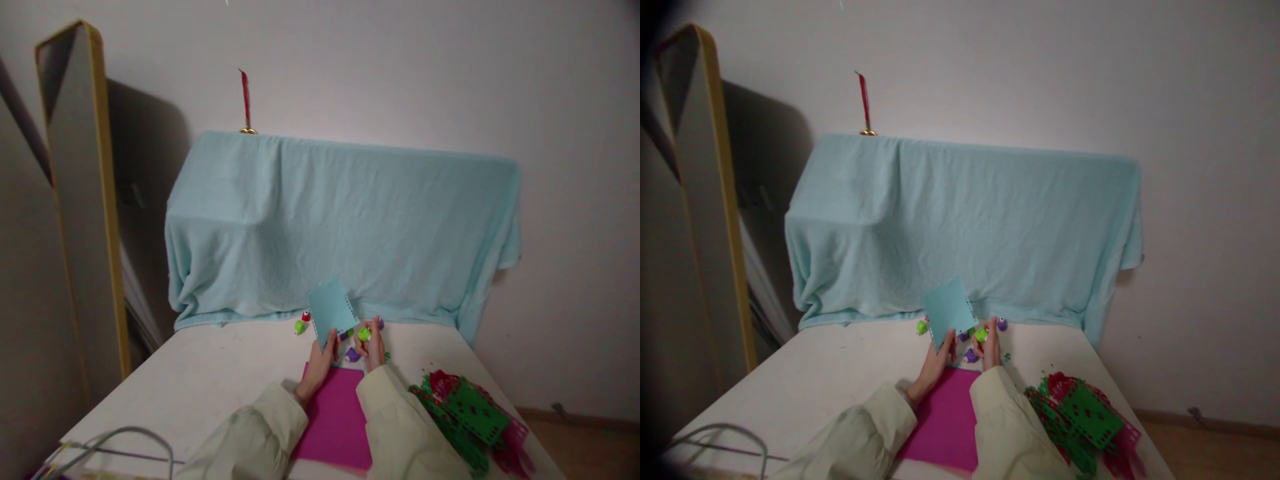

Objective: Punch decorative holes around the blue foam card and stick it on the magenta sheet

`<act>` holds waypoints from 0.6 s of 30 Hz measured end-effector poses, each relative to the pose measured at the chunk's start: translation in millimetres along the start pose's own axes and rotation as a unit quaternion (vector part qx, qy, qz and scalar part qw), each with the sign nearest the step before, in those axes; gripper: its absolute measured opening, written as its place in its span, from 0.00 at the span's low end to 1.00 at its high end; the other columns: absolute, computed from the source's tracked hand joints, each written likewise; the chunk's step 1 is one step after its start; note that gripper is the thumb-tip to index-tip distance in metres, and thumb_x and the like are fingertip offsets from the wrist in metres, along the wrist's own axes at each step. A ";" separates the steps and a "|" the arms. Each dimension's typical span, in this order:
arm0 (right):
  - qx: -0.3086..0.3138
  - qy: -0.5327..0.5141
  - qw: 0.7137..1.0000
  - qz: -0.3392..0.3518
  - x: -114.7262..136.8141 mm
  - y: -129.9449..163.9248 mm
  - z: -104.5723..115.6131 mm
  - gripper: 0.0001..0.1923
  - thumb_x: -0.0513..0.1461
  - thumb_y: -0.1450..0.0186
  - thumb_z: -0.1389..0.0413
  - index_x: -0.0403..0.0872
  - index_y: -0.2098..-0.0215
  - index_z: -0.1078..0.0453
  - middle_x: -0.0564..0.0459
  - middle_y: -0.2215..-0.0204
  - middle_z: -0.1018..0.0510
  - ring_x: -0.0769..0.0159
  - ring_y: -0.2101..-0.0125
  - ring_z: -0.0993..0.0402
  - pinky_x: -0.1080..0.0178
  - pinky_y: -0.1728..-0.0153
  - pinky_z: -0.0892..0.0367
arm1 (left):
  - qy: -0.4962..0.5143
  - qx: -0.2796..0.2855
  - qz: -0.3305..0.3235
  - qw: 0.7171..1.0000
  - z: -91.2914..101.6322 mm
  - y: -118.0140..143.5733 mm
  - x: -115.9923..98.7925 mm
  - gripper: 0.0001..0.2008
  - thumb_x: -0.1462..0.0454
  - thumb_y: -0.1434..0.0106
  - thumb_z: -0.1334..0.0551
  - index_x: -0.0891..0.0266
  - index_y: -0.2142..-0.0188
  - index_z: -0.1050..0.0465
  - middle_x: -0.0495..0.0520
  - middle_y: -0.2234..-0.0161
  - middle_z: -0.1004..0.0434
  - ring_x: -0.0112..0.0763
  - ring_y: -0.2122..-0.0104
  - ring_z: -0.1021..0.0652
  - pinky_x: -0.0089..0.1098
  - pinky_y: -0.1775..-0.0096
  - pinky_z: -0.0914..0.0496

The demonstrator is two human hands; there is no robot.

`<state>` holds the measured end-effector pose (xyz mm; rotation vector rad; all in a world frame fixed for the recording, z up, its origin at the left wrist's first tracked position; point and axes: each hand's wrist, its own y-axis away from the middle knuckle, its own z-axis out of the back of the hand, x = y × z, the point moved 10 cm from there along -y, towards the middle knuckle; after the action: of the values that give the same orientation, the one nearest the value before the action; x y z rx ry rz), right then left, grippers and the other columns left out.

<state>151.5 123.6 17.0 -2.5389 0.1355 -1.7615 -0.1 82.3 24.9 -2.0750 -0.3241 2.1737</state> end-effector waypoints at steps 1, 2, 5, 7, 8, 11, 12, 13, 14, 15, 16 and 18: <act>0.013 -0.003 1.000 -0.009 -1.6 -0.1 -3.2 0.31 0.66 0.41 0.61 0.49 0.72 0.42 0.61 0.89 0.39 0.77 0.91 0.55 0.71 0.89 0.61 | 0.001 0.000 -0.001 1.000 0.1 0.3 -1.1 0.25 0.47 0.34 0.52 0.63 0.74 0.33 0.47 0.82 0.35 0.27 0.79 0.33 0.27 0.72 0.39; 0.025 -0.009 0.999 -0.020 -3.9 -0.3 -6.1 0.31 0.65 0.40 0.61 0.48 0.73 0.41 0.62 0.89 0.40 0.77 0.91 0.55 0.71 0.89 0.61 | 0.003 -0.001 -0.002 1.000 0.1 0.6 -2.0 0.25 0.47 0.34 0.52 0.63 0.74 0.33 0.46 0.82 0.35 0.27 0.79 0.33 0.27 0.72 0.39; 0.039 0.000 0.999 -0.035 -7.9 -1.5 -9.4 0.31 0.64 0.40 0.58 0.47 0.74 0.38 0.62 0.90 0.43 0.78 0.91 0.56 0.71 0.89 0.61 | 0.009 0.000 -0.004 1.000 0.1 0.8 -3.0 0.24 0.47 0.34 0.52 0.62 0.75 0.35 0.46 0.82 0.36 0.27 0.79 0.33 0.27 0.72 0.39; 0.032 0.015 0.999 -0.038 -9.7 -2.1 -7.8 0.30 0.63 0.40 0.55 0.46 0.75 0.37 0.63 0.90 0.44 0.78 0.90 0.56 0.71 0.88 0.60 | 0.011 -0.003 -0.007 1.000 0.5 0.5 -2.9 0.24 0.47 0.34 0.52 0.62 0.75 0.35 0.46 0.82 0.36 0.27 0.79 0.33 0.27 0.72 0.39; 0.027 0.021 0.999 -0.038 -10.5 -2.2 -6.4 0.29 0.63 0.40 0.54 0.46 0.75 0.37 0.63 0.90 0.45 0.78 0.90 0.56 0.71 0.88 0.60 | 0.009 -0.004 -0.010 1.000 0.6 0.3 -2.8 0.24 0.47 0.34 0.53 0.62 0.75 0.35 0.46 0.82 0.36 0.27 0.79 0.33 0.27 0.72 0.39; 0.023 0.025 0.999 -0.033 -11.1 -1.1 -6.2 0.28 0.62 0.41 0.50 0.46 0.77 0.38 0.65 0.89 0.48 0.79 0.90 0.57 0.71 0.88 0.60 | -0.002 -0.010 -0.017 1.000 1.6 -0.4 -1.9 0.24 0.48 0.33 0.53 0.62 0.75 0.35 0.46 0.82 0.36 0.27 0.79 0.33 0.27 0.72 0.39; 0.027 0.022 0.999 -0.030 -10.8 -0.6 -7.6 0.27 0.61 0.42 0.49 0.46 0.77 0.39 0.65 0.89 0.49 0.79 0.89 0.58 0.71 0.87 0.60 | -0.004 -0.012 -0.017 1.000 1.9 -0.6 -1.4 0.24 0.48 0.33 0.53 0.62 0.75 0.35 0.46 0.82 0.36 0.27 0.79 0.33 0.27 0.72 0.39; 0.031 0.018 0.999 -0.026 -10.3 -0.1 -9.1 0.27 0.61 0.41 0.49 0.46 0.77 0.39 0.65 0.89 0.49 0.79 0.89 0.58 0.71 0.87 0.60 | -0.004 -0.015 -0.016 1.000 2.2 -0.7 -1.0 0.24 0.48 0.33 0.53 0.62 0.75 0.35 0.46 0.82 0.36 0.27 0.79 0.33 0.27 0.72 0.39; 0.034 0.013 0.999 -0.023 -9.8 0.2 -10.3 0.27 0.61 0.41 0.49 0.47 0.77 0.39 0.66 0.89 0.50 0.78 0.89 0.58 0.71 0.87 0.60 | -0.004 -0.017 -0.016 1.000 2.5 -0.7 -0.9 0.24 0.48 0.33 0.53 0.61 0.75 0.35 0.46 0.82 0.36 0.27 0.79 0.33 0.27 0.72 0.39; 0.034 0.007 0.999 -0.021 -9.4 0.4 -11.2 0.27 0.61 0.41 0.49 0.47 0.76 0.39 0.65 0.88 0.50 0.78 0.89 0.58 0.70 0.87 0.60 | -0.003 -0.016 -0.017 1.000 2.3 -0.7 -1.2 0.24 0.48 0.33 0.53 0.61 0.76 0.36 0.46 0.82 0.36 0.27 0.79 0.33 0.27 0.72 0.39; 0.034 0.001 0.999 -0.023 -9.5 0.4 -11.9 0.27 0.61 0.41 0.50 0.47 0.76 0.38 0.65 0.88 0.49 0.78 0.89 0.58 0.70 0.87 0.60 | -0.002 -0.014 -0.018 1.000 1.8 -0.7 -1.8 0.24 0.47 0.34 0.53 0.61 0.76 0.36 0.46 0.82 0.37 0.27 0.79 0.33 0.27 0.72 0.39; 0.029 -0.019 0.999 -0.042 -11.7 0.2 -12.5 0.27 0.62 0.42 0.50 0.47 0.75 0.38 0.65 0.88 0.48 0.78 0.88 0.57 0.70 0.86 0.59 | -0.001 -0.009 -0.021 1.000 1.0 -0.5 -3.2 0.24 0.47 0.34 0.53 0.61 0.76 0.36 0.46 0.82 0.37 0.27 0.79 0.34 0.28 0.72 0.39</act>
<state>135.7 124.7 10.5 -2.5699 -0.0246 -1.7174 -0.9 82.0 28.2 -2.0568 -0.3848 2.1567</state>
